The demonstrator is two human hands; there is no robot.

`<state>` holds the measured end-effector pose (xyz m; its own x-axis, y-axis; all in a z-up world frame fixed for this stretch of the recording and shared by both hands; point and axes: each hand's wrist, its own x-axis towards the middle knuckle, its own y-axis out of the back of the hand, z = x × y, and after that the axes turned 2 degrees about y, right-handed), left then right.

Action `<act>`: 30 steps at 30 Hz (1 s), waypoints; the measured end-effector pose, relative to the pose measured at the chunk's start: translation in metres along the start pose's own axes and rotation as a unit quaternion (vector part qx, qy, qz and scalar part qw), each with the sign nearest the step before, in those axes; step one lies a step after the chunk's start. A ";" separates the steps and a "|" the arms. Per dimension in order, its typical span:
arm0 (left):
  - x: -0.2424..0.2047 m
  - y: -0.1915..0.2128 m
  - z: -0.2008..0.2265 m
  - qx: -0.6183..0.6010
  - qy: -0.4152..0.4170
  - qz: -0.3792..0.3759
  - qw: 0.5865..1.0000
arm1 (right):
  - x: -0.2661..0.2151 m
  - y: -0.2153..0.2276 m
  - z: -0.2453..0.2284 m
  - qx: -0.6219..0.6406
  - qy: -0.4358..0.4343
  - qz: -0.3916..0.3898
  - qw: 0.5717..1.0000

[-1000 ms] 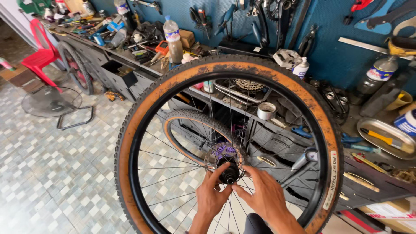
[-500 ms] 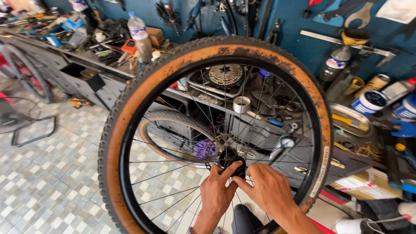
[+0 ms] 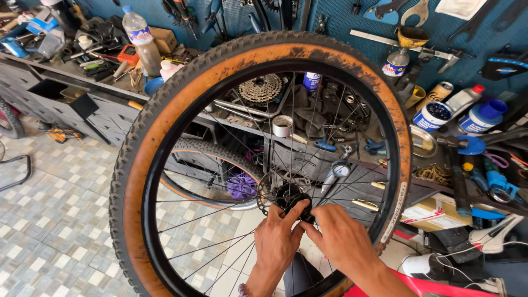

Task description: The person uses a hammer to tap a small metal component on the floor, then moves to a workbench to apply grease to the part. They then insert the greased component into the hub of a bicycle wheel and tighten it by hand.

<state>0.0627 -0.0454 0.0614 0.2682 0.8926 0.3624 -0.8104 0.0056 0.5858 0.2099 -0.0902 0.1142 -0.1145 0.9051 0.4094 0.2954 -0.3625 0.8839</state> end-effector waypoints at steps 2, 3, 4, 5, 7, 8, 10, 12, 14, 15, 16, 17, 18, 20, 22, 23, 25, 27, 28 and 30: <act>-0.003 -0.002 0.001 0.025 0.009 -0.008 1.000 | -0.001 -0.003 0.003 -0.045 -0.055 -0.060 0.996; -0.004 -0.003 0.001 0.022 0.005 -0.006 1.000 | -0.002 -0.004 0.005 -0.068 -0.085 -0.086 0.990; -0.004 -0.004 0.002 0.018 0.001 -0.004 1.000 | -0.002 -0.006 0.007 -0.059 -0.065 -0.075 0.993; -0.004 -0.006 0.002 0.013 -0.003 -0.002 1.000 | -0.001 -0.008 0.010 -0.050 -0.045 -0.064 0.996; -0.004 -0.007 0.004 0.011 0.006 -0.014 1.000 | -0.001 -0.012 0.014 -0.045 -0.015 -0.046 0.998; -0.003 -0.008 0.004 0.011 0.011 -0.019 1.000 | -0.001 -0.012 0.016 -0.049 -0.003 -0.041 0.998; -0.003 -0.007 0.003 0.019 0.001 -0.006 1.000 | -0.005 -0.011 0.017 -0.043 0.021 -0.031 0.998; 0.000 -0.007 0.000 0.027 -0.004 0.008 1.000 | -0.010 -0.007 0.019 -0.026 0.051 -0.020 0.998; 0.004 -0.006 -0.004 0.033 -0.007 0.023 0.999 | -0.014 -0.001 0.018 -0.008 0.056 -0.006 0.998; 0.005 -0.006 -0.006 0.031 0.006 0.016 0.999 | -0.015 0.002 0.019 -0.001 0.057 0.001 0.998; 0.005 -0.005 -0.007 0.030 0.020 0.008 0.999 | -0.015 0.005 0.021 0.031 0.040 0.019 0.999; 0.006 -0.003 -0.008 0.031 0.036 0.003 0.999 | -0.013 0.009 0.024 0.065 0.026 0.036 0.997; 0.006 -0.001 -0.010 0.031 0.041 0.004 0.999 | -0.011 0.011 0.025 0.099 0.012 0.052 0.994; 0.006 0.002 -0.012 0.032 0.051 0.007 0.998 | -0.009 0.010 0.026 0.179 -0.118 -0.043 0.976; 0.006 0.004 -0.011 0.037 0.043 0.016 0.998 | -0.009 0.004 0.027 0.218 -0.147 -0.069 0.962; 0.004 0.004 -0.011 0.038 0.041 0.018 0.998 | -0.012 -0.002 0.028 0.221 -0.112 -0.048 0.968; 0.003 0.003 -0.009 0.037 0.046 0.016 0.998 | -0.014 -0.016 0.032 0.261 -0.110 -0.034 0.959; 0.003 0.004 -0.008 0.036 0.043 0.021 0.998 | -0.013 -0.033 0.035 0.333 -0.173 -0.047 0.926; 0.002 0.005 -0.008 0.034 0.039 0.026 0.998 | -0.015 -0.038 0.038 0.444 -0.173 -0.043 0.878; 0.002 0.006 -0.009 0.030 0.033 0.030 0.999 | -0.019 -0.046 0.045 0.643 -0.167 -0.032 0.747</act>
<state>0.0536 -0.0397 0.0595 0.1839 0.9184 0.3502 -0.7908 -0.0734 0.6076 0.2408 -0.0811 0.0556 0.0116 0.9942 0.1065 0.9906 0.0031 -0.1370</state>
